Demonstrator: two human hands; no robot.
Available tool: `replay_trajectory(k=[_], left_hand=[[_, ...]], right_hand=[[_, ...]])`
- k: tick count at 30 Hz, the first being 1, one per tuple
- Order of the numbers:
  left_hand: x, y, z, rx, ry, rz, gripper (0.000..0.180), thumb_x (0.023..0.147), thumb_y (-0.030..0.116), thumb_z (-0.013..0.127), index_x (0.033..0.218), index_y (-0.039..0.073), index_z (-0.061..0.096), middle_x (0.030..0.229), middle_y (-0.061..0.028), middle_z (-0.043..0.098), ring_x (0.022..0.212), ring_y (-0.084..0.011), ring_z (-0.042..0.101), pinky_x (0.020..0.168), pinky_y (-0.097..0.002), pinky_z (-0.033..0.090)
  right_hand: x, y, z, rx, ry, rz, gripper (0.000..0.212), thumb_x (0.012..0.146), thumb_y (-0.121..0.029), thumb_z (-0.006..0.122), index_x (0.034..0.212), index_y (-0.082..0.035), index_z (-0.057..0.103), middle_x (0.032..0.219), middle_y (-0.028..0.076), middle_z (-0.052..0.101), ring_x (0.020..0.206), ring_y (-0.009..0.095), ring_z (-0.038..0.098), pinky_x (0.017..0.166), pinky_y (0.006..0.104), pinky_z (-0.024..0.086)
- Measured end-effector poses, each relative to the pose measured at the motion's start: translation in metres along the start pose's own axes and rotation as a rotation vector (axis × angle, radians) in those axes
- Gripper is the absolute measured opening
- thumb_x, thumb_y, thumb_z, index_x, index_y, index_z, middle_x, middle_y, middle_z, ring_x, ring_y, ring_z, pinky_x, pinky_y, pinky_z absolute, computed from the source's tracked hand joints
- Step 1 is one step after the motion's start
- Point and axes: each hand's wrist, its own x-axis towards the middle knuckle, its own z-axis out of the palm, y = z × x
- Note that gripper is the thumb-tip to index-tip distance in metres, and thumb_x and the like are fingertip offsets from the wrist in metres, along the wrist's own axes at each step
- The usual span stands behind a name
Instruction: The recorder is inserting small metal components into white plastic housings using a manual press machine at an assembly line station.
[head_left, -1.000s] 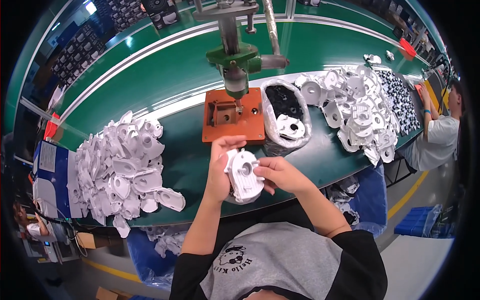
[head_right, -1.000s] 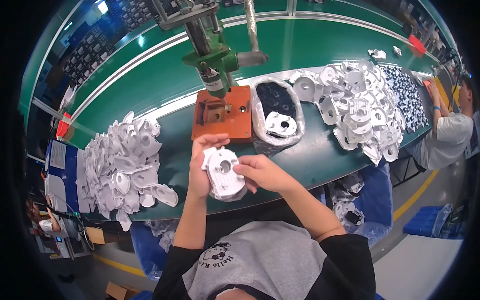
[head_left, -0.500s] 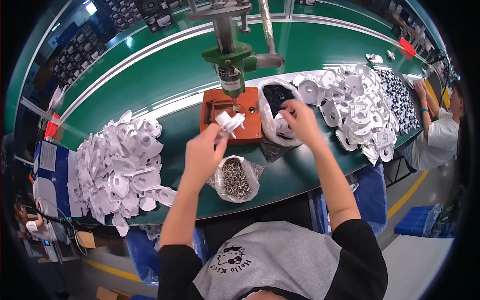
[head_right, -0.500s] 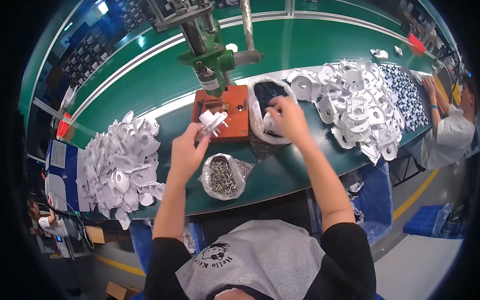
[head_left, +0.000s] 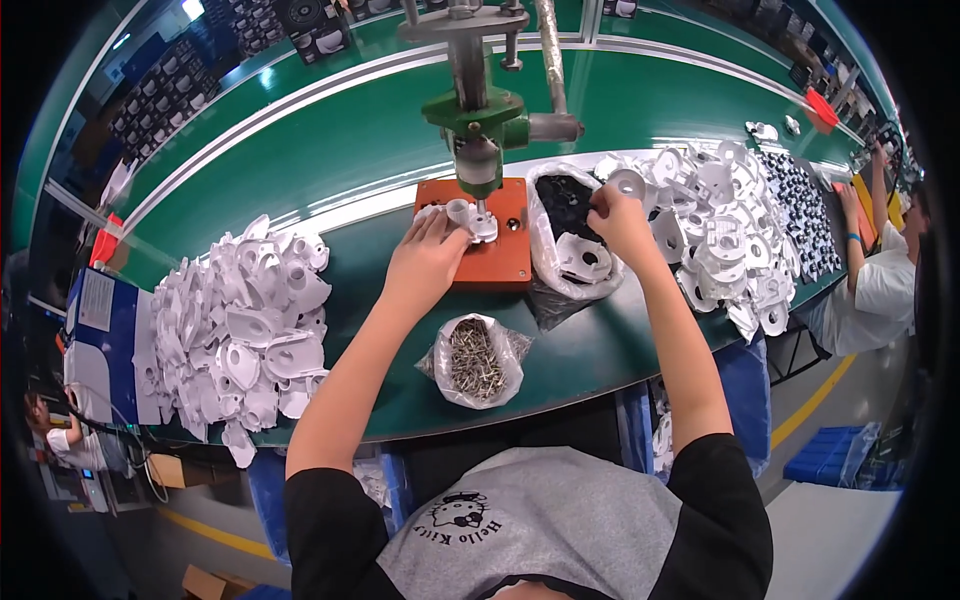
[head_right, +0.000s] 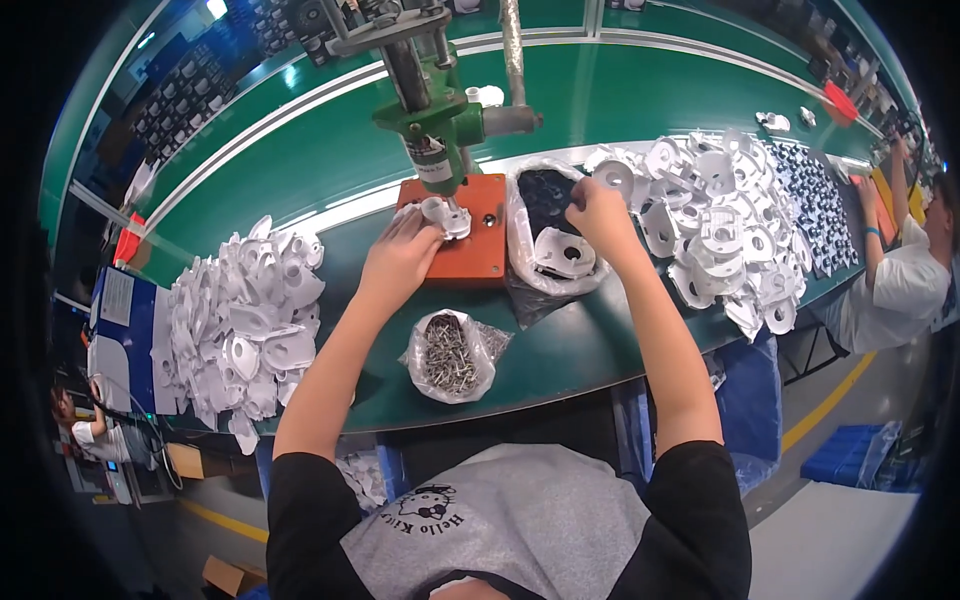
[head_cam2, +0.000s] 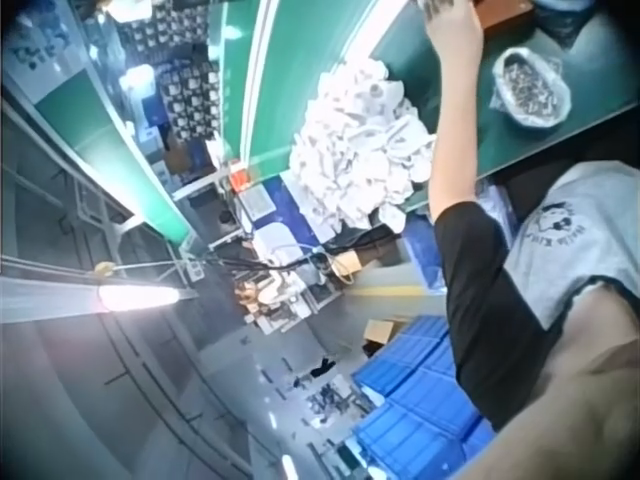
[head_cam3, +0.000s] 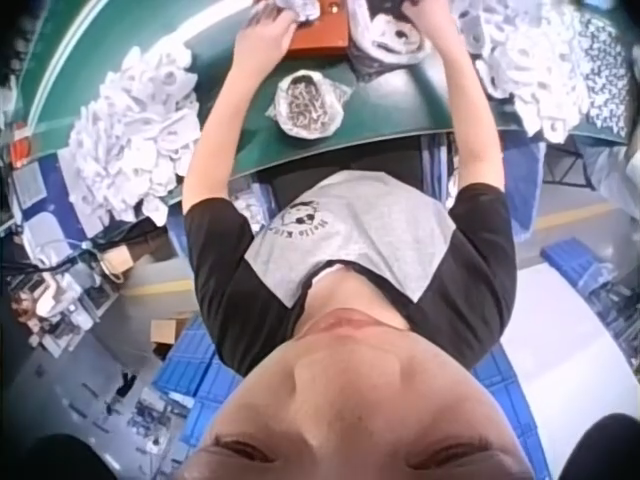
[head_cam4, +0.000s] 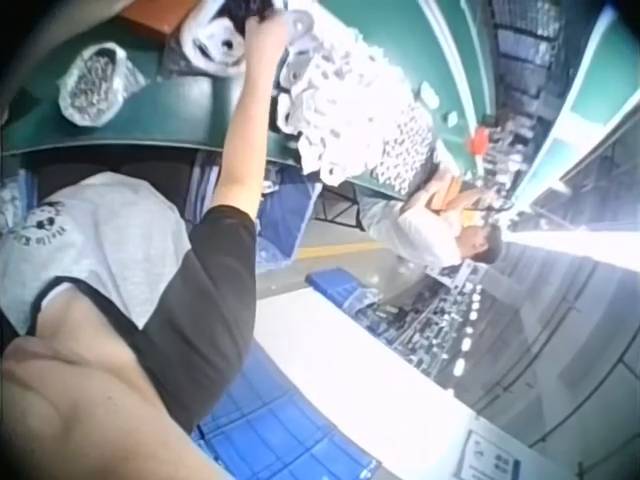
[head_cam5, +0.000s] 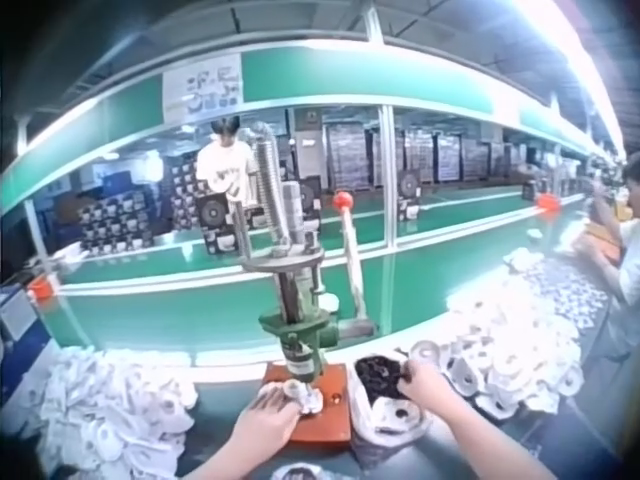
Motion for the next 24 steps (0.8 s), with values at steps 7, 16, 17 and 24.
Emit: replay_trajectory(k=[7, 16, 17, 24], left_hand=[[-0.01, -0.012, 0.007, -0.075, -0.007, 0.054, 0.012, 0.079, 0.007, 0.061, 0.091, 0.006, 0.06, 0.109, -0.0176, 0.06, 0.105, -0.033, 0.059, 0.092, -0.0418, 0.048], [-0.009, 0.002, 0.009, -0.152, 0.1, -0.036, 0.013, 0.075, 0.012, 0.064, 0.087, 0.005, 0.063, 0.103, -0.0166, 0.061, 0.101, -0.0327, 0.06, 0.092, -0.0417, 0.047], [-0.011, 0.003, 0.01, -0.161, 0.125, -0.05, 0.013, 0.075, 0.011, 0.064, 0.087, 0.005, 0.063, 0.103, -0.0167, 0.061, 0.101, -0.033, 0.06, 0.092, -0.0419, 0.047], [-0.013, 0.002, 0.014, -0.143, 0.191, -0.093, 0.01, 0.075, 0.011, 0.062, 0.082, 0.005, 0.061, 0.101, -0.0169, 0.062, 0.1, -0.0323, 0.061, 0.093, -0.0413, 0.047]], right_hand=[[-0.001, -0.062, 0.035, 0.464, -0.089, -0.223, 0.017, 0.083, -0.011, 0.063, 0.093, 0.002, 0.065, 0.097, 0.007, 0.064, 0.089, 0.015, 0.061, 0.079, 0.0289, 0.048], [0.014, -0.074, 0.083, 0.247, -0.097, -0.217, 0.019, 0.072, -0.025, 0.07, 0.077, -0.006, 0.069, 0.106, 0.008, 0.059, 0.108, 0.029, 0.049, 0.093, 0.0419, 0.036], [0.016, -0.079, 0.078, 0.218, -0.166, -0.192, 0.02, 0.071, -0.025, 0.07, 0.076, -0.006, 0.069, 0.106, 0.007, 0.059, 0.11, 0.029, 0.048, 0.094, 0.0418, 0.035], [0.022, -0.096, 0.077, -0.067, -0.151, -0.167, 0.029, 0.069, -0.03, 0.07, 0.086, -0.009, 0.06, 0.109, 0.01, 0.052, 0.111, 0.032, 0.045, 0.092, 0.0464, 0.034]])
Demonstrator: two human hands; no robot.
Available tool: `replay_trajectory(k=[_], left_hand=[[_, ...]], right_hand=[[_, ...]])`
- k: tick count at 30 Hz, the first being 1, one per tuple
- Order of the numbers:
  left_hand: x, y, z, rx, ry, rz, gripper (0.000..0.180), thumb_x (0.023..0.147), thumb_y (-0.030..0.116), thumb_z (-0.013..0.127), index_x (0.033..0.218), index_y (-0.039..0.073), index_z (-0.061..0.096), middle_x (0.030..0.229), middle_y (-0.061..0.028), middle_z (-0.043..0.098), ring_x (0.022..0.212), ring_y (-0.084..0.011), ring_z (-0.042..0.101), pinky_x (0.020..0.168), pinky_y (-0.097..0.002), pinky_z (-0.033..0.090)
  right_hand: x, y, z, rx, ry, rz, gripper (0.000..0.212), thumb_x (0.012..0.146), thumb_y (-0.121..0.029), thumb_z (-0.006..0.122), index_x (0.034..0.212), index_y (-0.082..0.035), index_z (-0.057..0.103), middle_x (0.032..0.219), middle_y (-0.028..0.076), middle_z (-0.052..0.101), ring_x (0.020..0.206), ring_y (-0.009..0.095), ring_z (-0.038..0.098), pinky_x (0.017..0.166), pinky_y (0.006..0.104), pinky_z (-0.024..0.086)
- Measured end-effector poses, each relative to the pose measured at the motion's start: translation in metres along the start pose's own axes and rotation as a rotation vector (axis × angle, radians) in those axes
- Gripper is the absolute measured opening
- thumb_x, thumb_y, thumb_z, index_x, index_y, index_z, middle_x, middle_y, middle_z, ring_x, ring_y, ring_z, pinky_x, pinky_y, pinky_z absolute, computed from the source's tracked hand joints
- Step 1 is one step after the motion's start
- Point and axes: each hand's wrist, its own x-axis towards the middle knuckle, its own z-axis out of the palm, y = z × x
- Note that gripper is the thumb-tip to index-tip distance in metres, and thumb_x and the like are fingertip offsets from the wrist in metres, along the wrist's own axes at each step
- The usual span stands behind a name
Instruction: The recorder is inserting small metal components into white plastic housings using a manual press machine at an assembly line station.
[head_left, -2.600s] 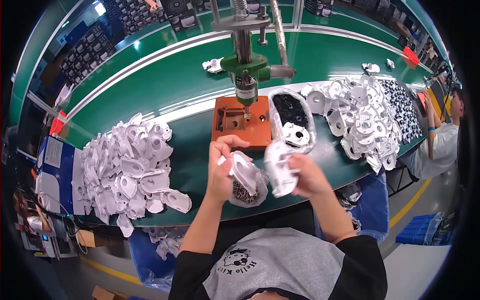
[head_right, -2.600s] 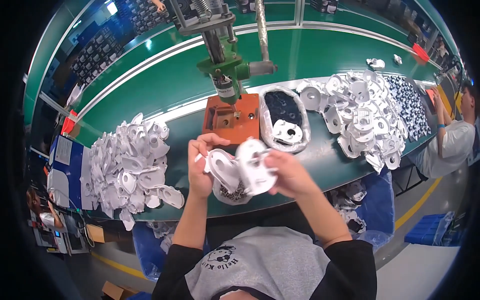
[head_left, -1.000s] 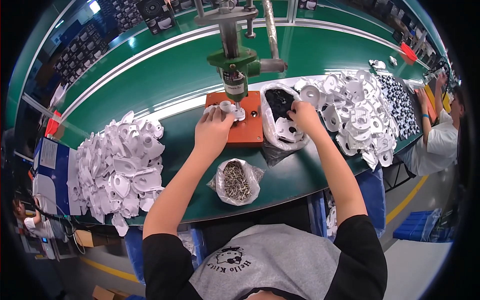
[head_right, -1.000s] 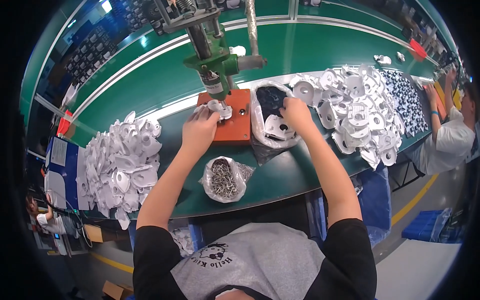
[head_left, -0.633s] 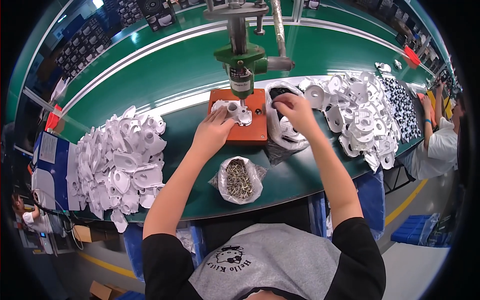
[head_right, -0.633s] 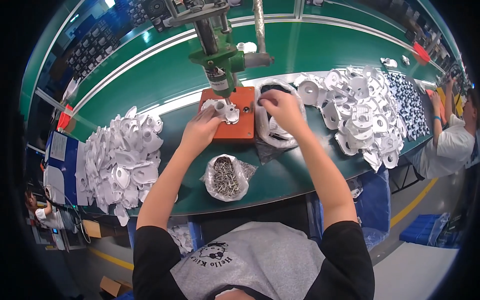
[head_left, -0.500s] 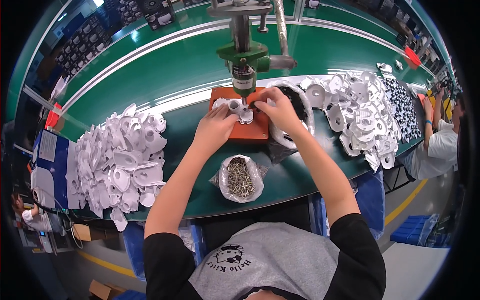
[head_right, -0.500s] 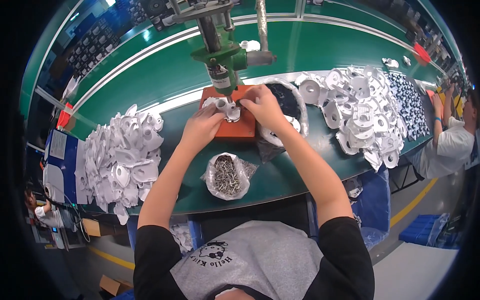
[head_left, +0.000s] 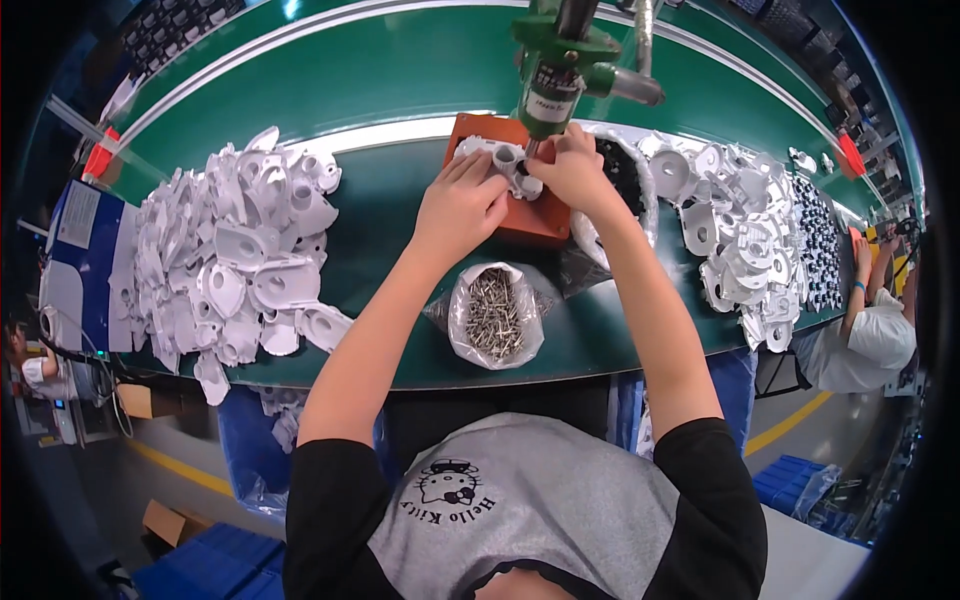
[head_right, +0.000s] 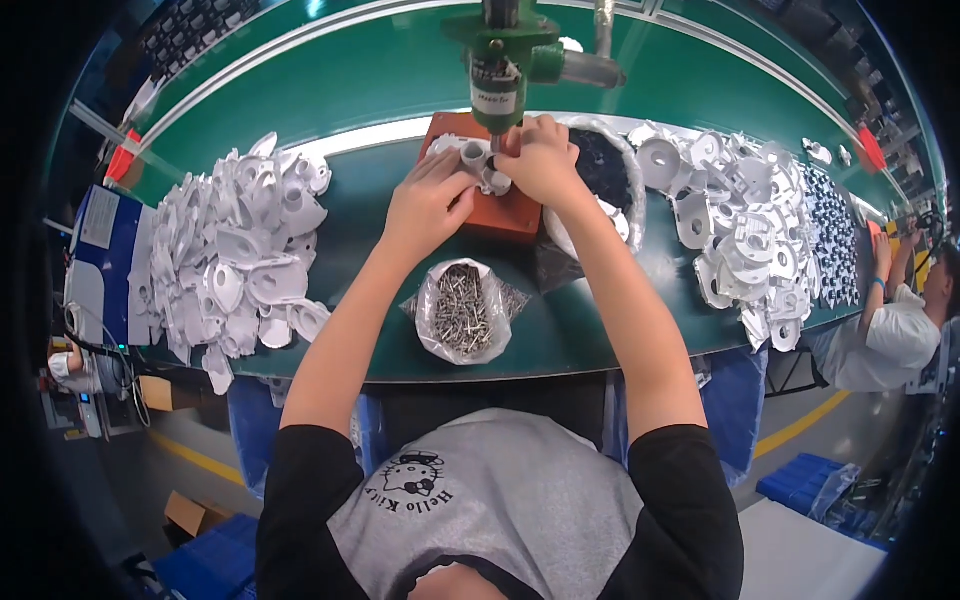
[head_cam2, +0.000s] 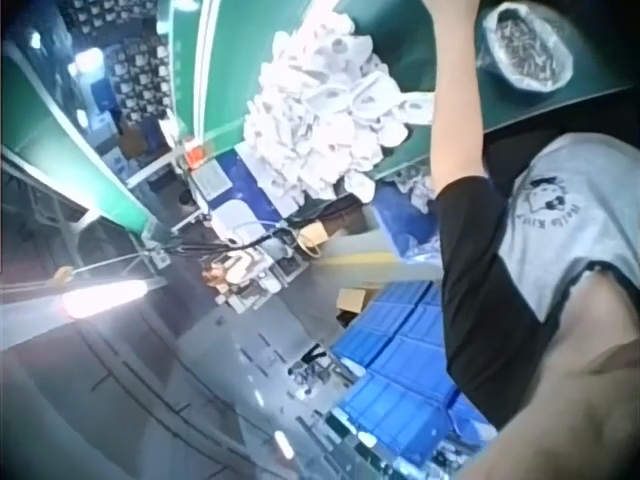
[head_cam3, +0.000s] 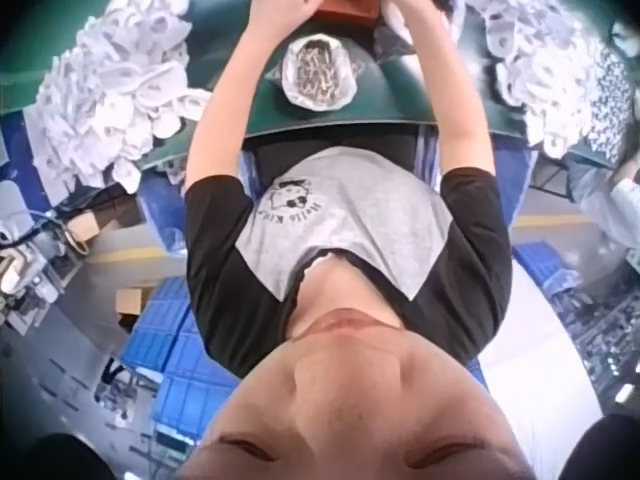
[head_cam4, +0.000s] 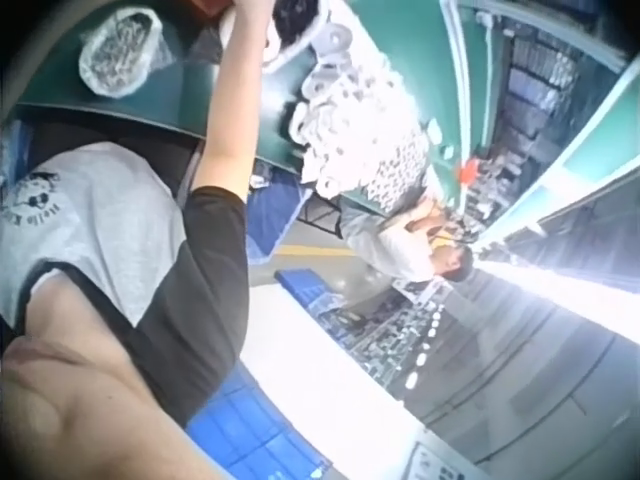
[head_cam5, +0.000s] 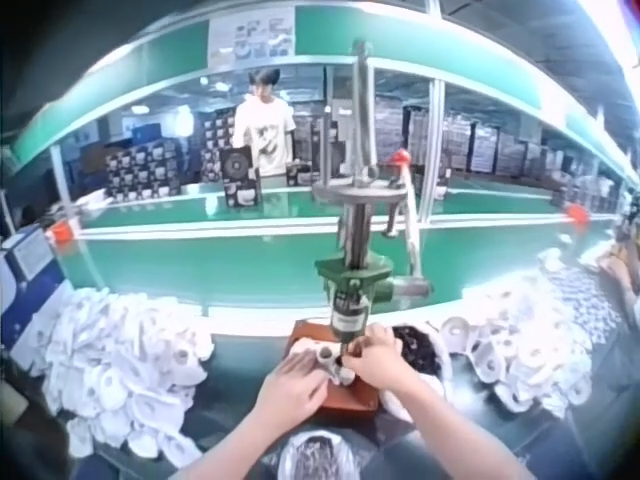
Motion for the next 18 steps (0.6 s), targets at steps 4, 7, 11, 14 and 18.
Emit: replay_trajectory(k=[4, 7, 11, 14, 18], left_hand=[[-0.002, 0.0, 0.006, -0.04, 0.001, -0.028, 0.013, 0.075, 0.01, 0.064, 0.088, 0.006, 0.064, 0.109, -0.015, 0.062, 0.105, -0.0334, 0.059, 0.095, -0.0424, 0.047], [-0.005, 0.0, 0.005, -0.028, 0.003, -0.044, 0.013, 0.075, 0.01, 0.064, 0.087, 0.007, 0.065, 0.11, -0.0144, 0.063, 0.105, -0.0326, 0.059, 0.095, -0.0424, 0.047], [-0.006, -0.001, 0.007, 0.008, 0.062, -0.016, 0.009, 0.075, 0.012, 0.063, 0.081, 0.006, 0.062, 0.104, -0.0178, 0.064, 0.102, -0.0314, 0.061, 0.094, -0.0415, 0.047], [-0.007, -0.001, 0.005, 0.012, 0.066, -0.021, 0.009, 0.074, 0.012, 0.063, 0.08, 0.006, 0.063, 0.104, -0.0178, 0.064, 0.103, -0.0316, 0.061, 0.094, -0.0413, 0.047], [-0.006, -0.002, 0.01, 0.01, 0.082, -0.009, 0.008, 0.074, 0.012, 0.064, 0.079, 0.006, 0.063, 0.103, -0.0173, 0.065, 0.102, -0.0317, 0.062, 0.094, -0.0412, 0.047]], right_hand=[[-0.009, 0.01, 0.009, 0.006, 0.133, -0.056, 0.031, 0.072, -0.029, 0.069, 0.09, -0.007, 0.056, 0.106, 0.012, 0.052, 0.108, 0.033, 0.046, 0.091, 0.046, 0.035], [-0.043, -0.008, -0.002, 0.025, 0.25, -0.123, 0.028, 0.073, -0.023, 0.069, 0.093, -0.007, 0.056, 0.101, 0.012, 0.053, 0.101, 0.032, 0.049, 0.087, 0.0454, 0.036], [-0.1, -0.031, -0.032, 0.099, 0.058, -0.49, 0.014, 0.073, -0.013, 0.069, 0.082, -0.006, 0.061, 0.087, 0.008, 0.056, 0.087, 0.028, 0.052, 0.076, 0.0392, 0.04], [-0.137, -0.046, -0.031, 0.118, -0.228, -0.678, 0.01, 0.071, -0.01, 0.07, 0.079, -0.008, 0.063, 0.081, 0.005, 0.057, 0.083, 0.024, 0.053, 0.072, 0.035, 0.042], [-0.158, -0.046, -0.019, 0.014, -0.238, -0.739, 0.012, 0.066, -0.01, 0.07, 0.077, -0.009, 0.064, 0.081, 0.002, 0.055, 0.08, 0.022, 0.052, 0.073, 0.0339, 0.041]])
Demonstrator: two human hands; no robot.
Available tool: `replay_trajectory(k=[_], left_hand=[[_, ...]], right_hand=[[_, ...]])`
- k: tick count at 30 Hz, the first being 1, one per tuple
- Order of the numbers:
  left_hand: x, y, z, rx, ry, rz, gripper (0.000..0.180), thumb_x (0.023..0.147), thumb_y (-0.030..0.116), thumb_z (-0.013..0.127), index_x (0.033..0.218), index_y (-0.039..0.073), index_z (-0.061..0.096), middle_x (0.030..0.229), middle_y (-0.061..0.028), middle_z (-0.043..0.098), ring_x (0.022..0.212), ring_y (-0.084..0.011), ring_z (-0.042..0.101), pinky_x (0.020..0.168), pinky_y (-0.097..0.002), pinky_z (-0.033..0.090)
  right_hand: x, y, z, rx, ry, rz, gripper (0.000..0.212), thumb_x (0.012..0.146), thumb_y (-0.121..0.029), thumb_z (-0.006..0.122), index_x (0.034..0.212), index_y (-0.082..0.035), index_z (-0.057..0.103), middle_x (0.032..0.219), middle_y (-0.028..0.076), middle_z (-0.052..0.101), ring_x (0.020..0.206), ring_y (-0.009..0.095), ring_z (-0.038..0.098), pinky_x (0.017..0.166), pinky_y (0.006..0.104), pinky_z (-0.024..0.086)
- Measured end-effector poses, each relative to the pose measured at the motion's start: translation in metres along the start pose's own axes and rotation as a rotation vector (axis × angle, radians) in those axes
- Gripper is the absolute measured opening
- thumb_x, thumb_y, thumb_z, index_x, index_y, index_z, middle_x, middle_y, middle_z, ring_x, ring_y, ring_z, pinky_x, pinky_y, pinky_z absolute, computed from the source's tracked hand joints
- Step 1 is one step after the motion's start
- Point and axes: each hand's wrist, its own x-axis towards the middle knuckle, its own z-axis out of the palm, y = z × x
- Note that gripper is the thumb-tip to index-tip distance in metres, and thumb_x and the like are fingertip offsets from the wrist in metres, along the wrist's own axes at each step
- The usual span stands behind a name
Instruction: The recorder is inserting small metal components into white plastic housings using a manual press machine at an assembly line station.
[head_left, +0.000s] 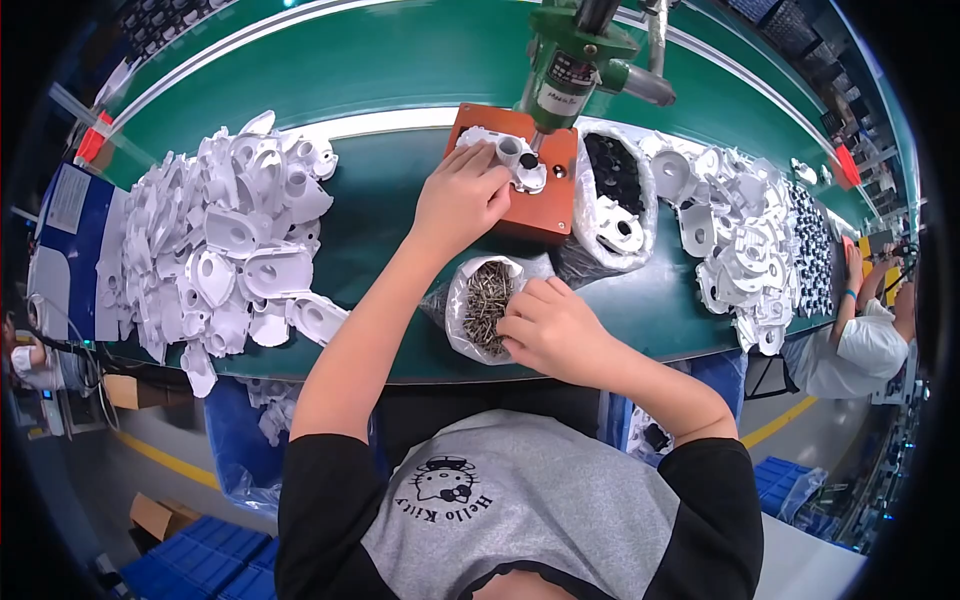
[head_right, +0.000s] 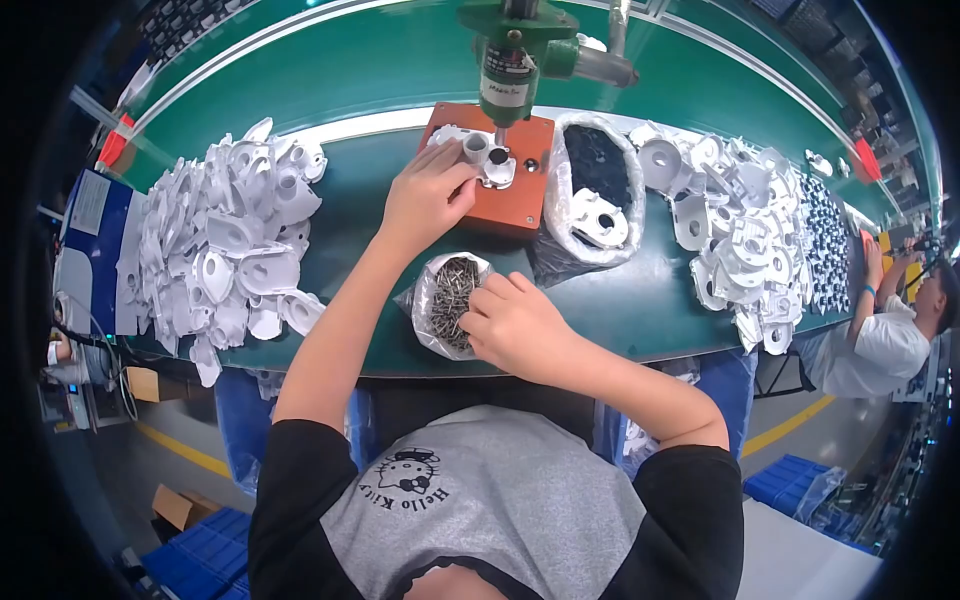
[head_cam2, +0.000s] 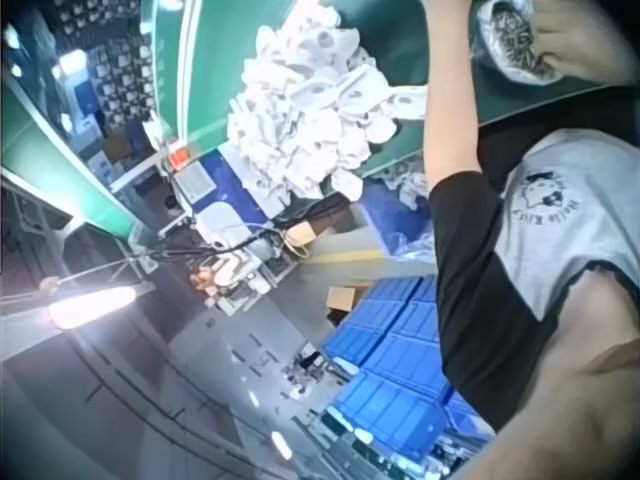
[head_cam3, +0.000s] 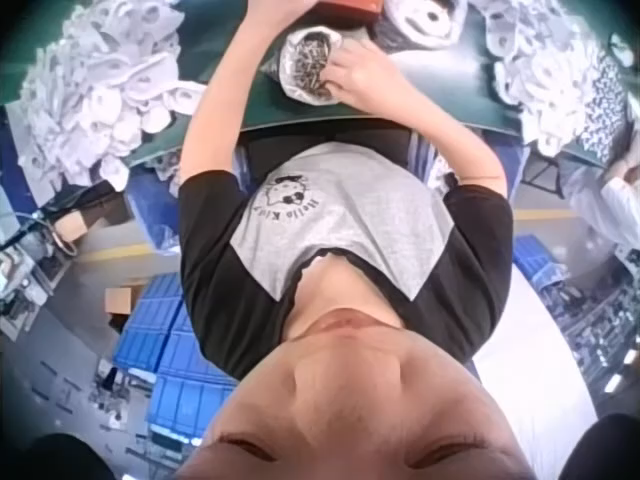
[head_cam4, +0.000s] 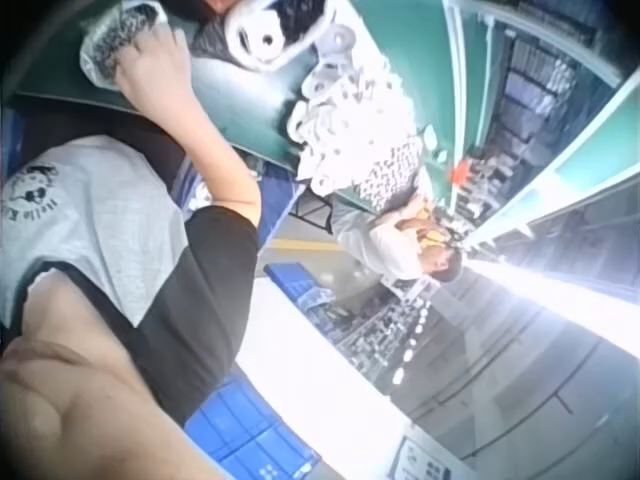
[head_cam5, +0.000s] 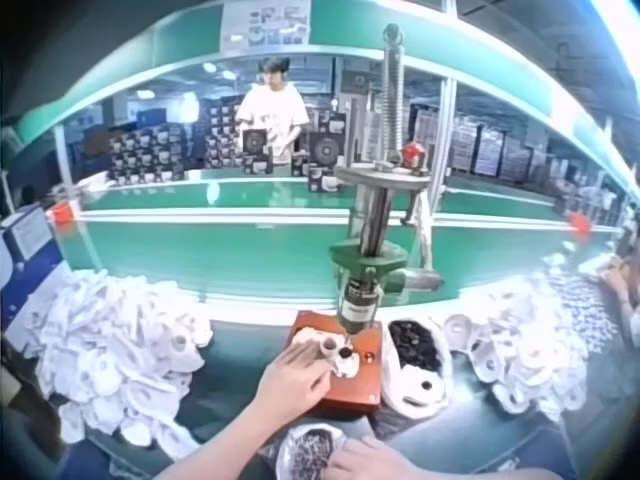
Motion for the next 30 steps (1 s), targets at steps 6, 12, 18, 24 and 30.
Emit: replay_trajectory(k=[6, 12, 18, 24, 30], left_hand=[[0.0, 0.001, -0.002, -0.005, 0.021, -0.002, 0.007, 0.074, 0.011, 0.064, 0.079, 0.006, 0.062, 0.101, -0.016, 0.065, 0.101, -0.0313, 0.062, 0.093, -0.0409, 0.048], [0.001, 0.002, -0.003, -0.016, 0.015, -0.008, 0.007, 0.074, 0.011, 0.064, 0.079, 0.006, 0.063, 0.101, -0.0158, 0.065, 0.101, -0.0308, 0.062, 0.093, -0.0407, 0.048], [0.0, 0.002, -0.005, -0.027, -0.034, -0.047, 0.012, 0.075, 0.009, 0.066, 0.087, 0.007, 0.067, 0.108, -0.0154, 0.065, 0.106, -0.032, 0.06, 0.095, -0.0423, 0.047], [-0.001, 0.002, -0.005, -0.033, -0.021, -0.05, 0.013, 0.075, 0.01, 0.066, 0.087, 0.007, 0.067, 0.108, -0.0151, 0.065, 0.105, -0.032, 0.061, 0.095, -0.042, 0.047], [0.0, 0.002, -0.004, -0.034, -0.018, -0.052, 0.013, 0.074, 0.009, 0.066, 0.087, 0.007, 0.067, 0.107, -0.0148, 0.065, 0.104, -0.0317, 0.061, 0.095, -0.0416, 0.047]], right_hand=[[0.0, 0.001, 0.004, -0.021, -0.01, 0.003, 0.01, 0.067, -0.009, 0.068, 0.075, -0.008, 0.064, 0.079, 0.003, 0.055, 0.08, 0.022, 0.052, 0.071, 0.034, 0.045], [0.0, 0.008, 0.0, 0.096, -0.037, 0.022, 0.01, 0.066, -0.007, 0.067, 0.075, -0.005, 0.063, 0.074, 0.005, 0.055, 0.077, 0.023, 0.053, 0.069, 0.0332, 0.047], [-0.001, 0.004, -0.003, -0.043, -0.06, -0.023, 0.016, 0.067, -0.007, 0.068, 0.081, -0.004, 0.061, 0.075, 0.006, 0.056, 0.076, 0.024, 0.053, 0.069, 0.0336, 0.048], [-0.001, 0.005, 0.005, -0.077, -0.03, 0.0, 0.014, 0.07, -0.008, 0.067, 0.081, -0.004, 0.06, 0.073, 0.006, 0.054, 0.075, 0.024, 0.053, 0.068, 0.0339, 0.048], [0.0, 0.005, 0.008, -0.116, -0.002, -0.013, 0.014, 0.069, -0.009, 0.067, 0.079, -0.004, 0.06, 0.073, 0.006, 0.054, 0.074, 0.024, 0.053, 0.067, 0.0332, 0.048]])
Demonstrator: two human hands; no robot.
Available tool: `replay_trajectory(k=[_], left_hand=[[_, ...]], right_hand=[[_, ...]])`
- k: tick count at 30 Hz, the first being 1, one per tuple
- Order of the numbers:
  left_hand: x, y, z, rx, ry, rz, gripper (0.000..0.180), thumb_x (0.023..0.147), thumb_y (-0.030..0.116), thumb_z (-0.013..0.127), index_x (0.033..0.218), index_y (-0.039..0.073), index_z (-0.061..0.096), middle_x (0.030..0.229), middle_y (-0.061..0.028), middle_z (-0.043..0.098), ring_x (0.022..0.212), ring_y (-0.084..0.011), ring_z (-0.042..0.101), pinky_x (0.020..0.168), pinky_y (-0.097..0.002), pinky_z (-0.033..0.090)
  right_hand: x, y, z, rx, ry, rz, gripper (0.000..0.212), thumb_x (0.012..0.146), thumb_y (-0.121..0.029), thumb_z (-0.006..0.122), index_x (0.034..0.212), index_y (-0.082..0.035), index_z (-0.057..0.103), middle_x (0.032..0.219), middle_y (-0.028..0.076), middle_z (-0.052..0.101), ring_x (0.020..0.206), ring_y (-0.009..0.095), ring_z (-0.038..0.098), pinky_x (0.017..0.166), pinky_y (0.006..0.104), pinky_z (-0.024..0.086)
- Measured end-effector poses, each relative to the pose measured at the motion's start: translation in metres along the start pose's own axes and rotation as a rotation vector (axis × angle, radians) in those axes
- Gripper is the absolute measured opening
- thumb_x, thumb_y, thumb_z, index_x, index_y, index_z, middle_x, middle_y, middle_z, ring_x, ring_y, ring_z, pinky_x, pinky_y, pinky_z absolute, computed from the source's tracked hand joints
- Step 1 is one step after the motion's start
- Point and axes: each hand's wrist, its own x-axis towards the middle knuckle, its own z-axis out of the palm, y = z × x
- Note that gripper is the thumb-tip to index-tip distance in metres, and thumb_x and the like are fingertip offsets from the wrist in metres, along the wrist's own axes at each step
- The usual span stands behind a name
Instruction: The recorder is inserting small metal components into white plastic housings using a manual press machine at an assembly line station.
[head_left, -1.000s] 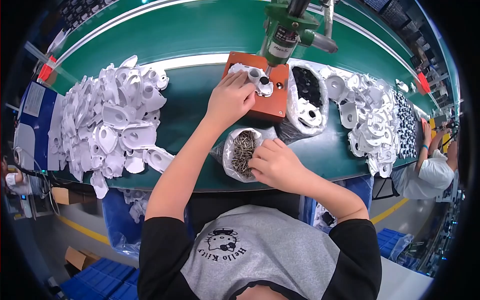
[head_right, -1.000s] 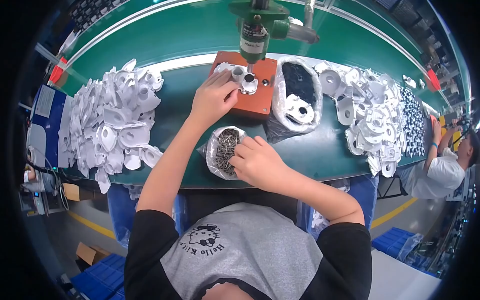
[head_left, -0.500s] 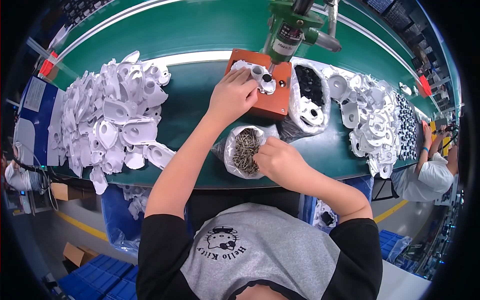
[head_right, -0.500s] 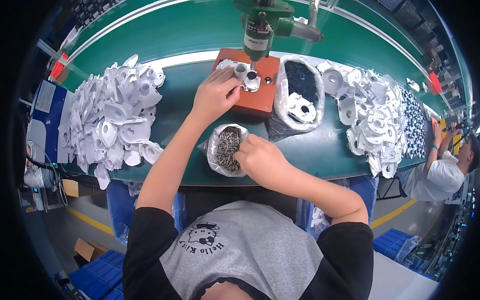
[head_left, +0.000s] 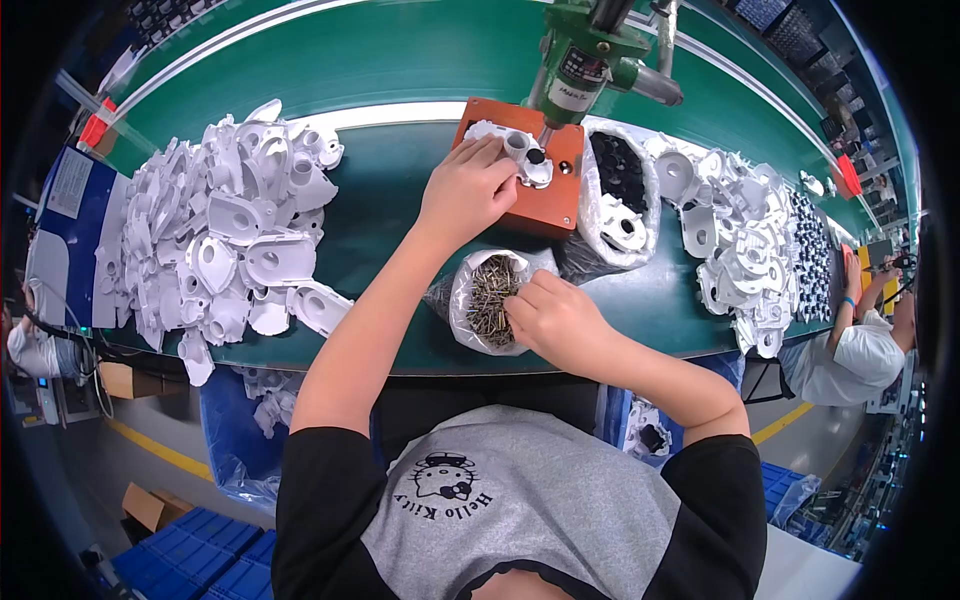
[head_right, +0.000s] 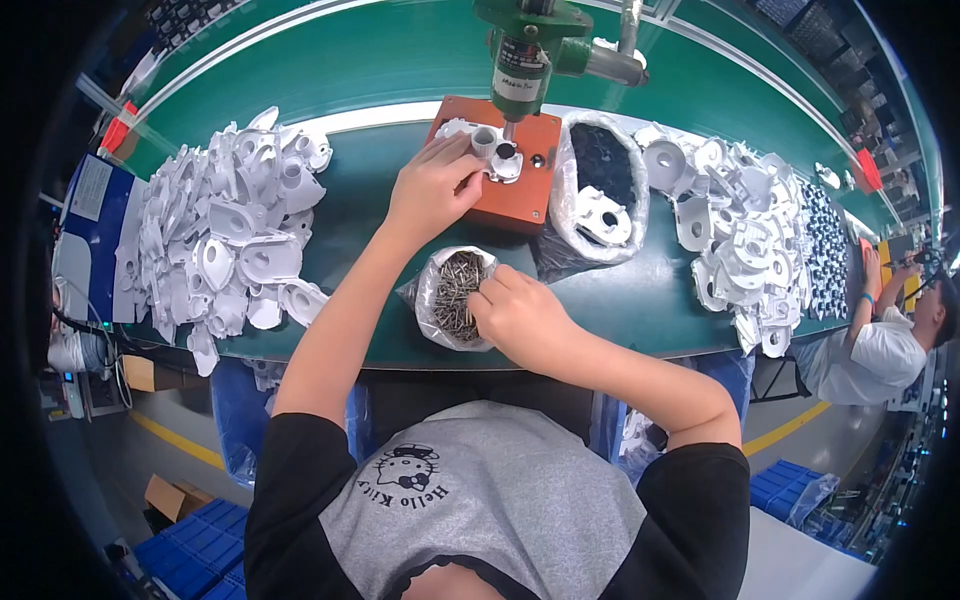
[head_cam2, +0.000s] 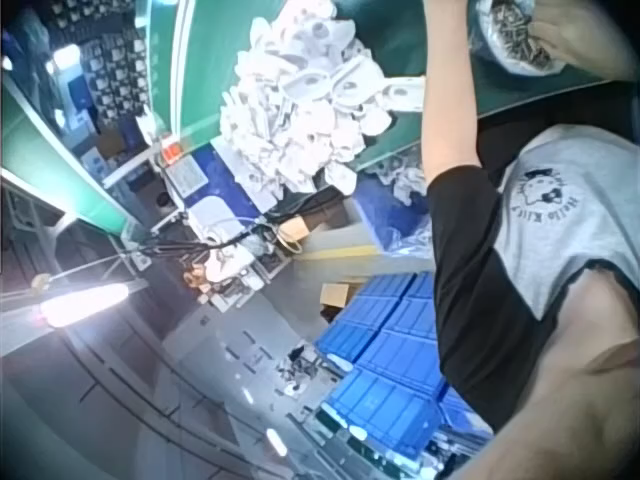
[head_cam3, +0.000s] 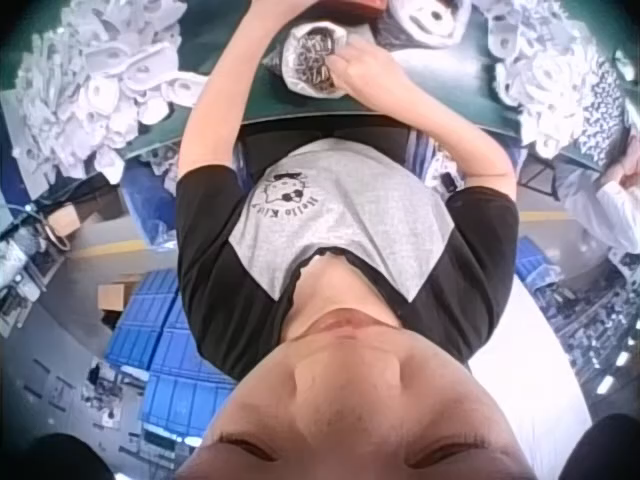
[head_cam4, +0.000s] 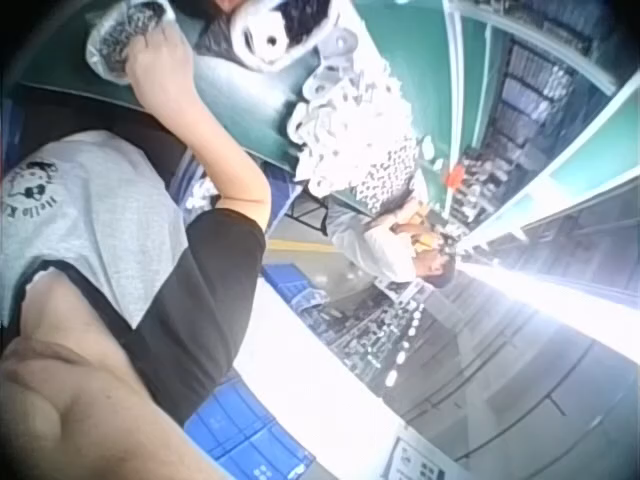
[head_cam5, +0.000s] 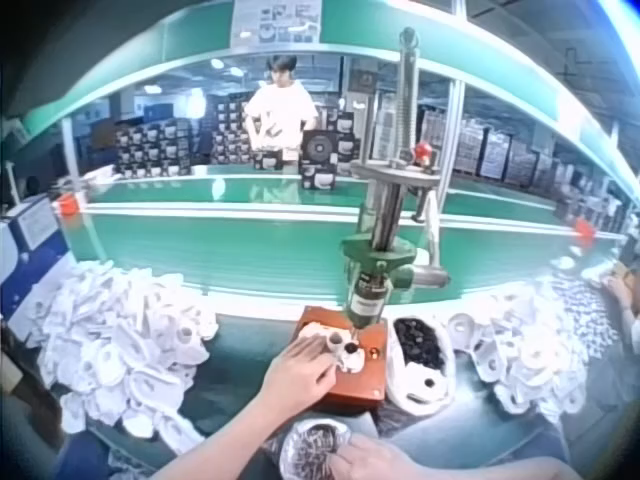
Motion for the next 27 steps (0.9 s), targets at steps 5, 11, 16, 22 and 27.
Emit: replay_trajectory(k=[5, 11, 16, 22, 27], left_hand=[[0.001, 0.0, 0.001, 0.006, 0.039, 0.029, 0.007, 0.074, 0.011, 0.064, 0.078, 0.005, 0.062, 0.098, -0.0143, 0.065, 0.1, -0.03, 0.062, 0.092, -0.0396, 0.048], [0.002, 0.0, 0.002, 0.003, 0.039, 0.033, 0.007, 0.073, 0.01, 0.064, 0.077, 0.005, 0.061, 0.098, -0.0144, 0.065, 0.1, -0.0299, 0.062, 0.091, -0.0399, 0.048], [0.002, 0.0, 0.003, 0.019, 0.049, 0.031, 0.007, 0.073, 0.01, 0.064, 0.076, 0.005, 0.061, 0.098, -0.0146, 0.065, 0.099, -0.0301, 0.062, 0.092, -0.0405, 0.049], [0.001, 0.0, 0.002, 0.014, 0.038, 0.025, 0.007, 0.073, 0.011, 0.064, 0.077, 0.006, 0.061, 0.099, -0.0143, 0.065, 0.1, -0.0299, 0.062, 0.092, -0.0406, 0.048], [0.001, -0.001, 0.002, 0.017, 0.044, 0.038, 0.007, 0.074, 0.011, 0.064, 0.077, 0.006, 0.061, 0.1, -0.0141, 0.065, 0.1, -0.0295, 0.062, 0.093, -0.0404, 0.048]], right_hand=[[0.002, -0.001, 0.001, -0.032, -0.002, -0.027, 0.013, 0.066, -0.011, 0.067, 0.074, -0.006, 0.058, 0.072, 0.005, 0.053, 0.074, 0.023, 0.054, 0.064, 0.033, 0.048], [0.01, -0.002, 0.001, -0.187, -0.076, -0.08, 0.014, 0.062, -0.016, 0.066, 0.067, -0.007, 0.057, 0.068, 0.005, 0.055, 0.072, 0.021, 0.056, 0.059, 0.0325, 0.049], [0.016, 0.0, -0.005, -0.176, -0.123, -0.083, 0.014, 0.063, -0.017, 0.066, 0.063, -0.007, 0.056, 0.065, 0.005, 0.056, 0.067, 0.023, 0.057, 0.056, 0.0332, 0.049], [0.023, 0.004, -0.021, -0.001, -0.208, 0.067, 0.01, 0.064, -0.012, 0.062, 0.068, -0.003, 0.06, 0.07, 0.01, 0.063, 0.066, 0.027, 0.063, 0.058, 0.0365, 0.052], [0.026, 0.013, -0.02, 0.332, -0.065, 0.188, 0.006, 0.076, -0.008, 0.062, 0.078, -0.003, 0.059, 0.069, 0.012, 0.06, 0.068, 0.028, 0.062, 0.059, 0.0352, 0.05]])
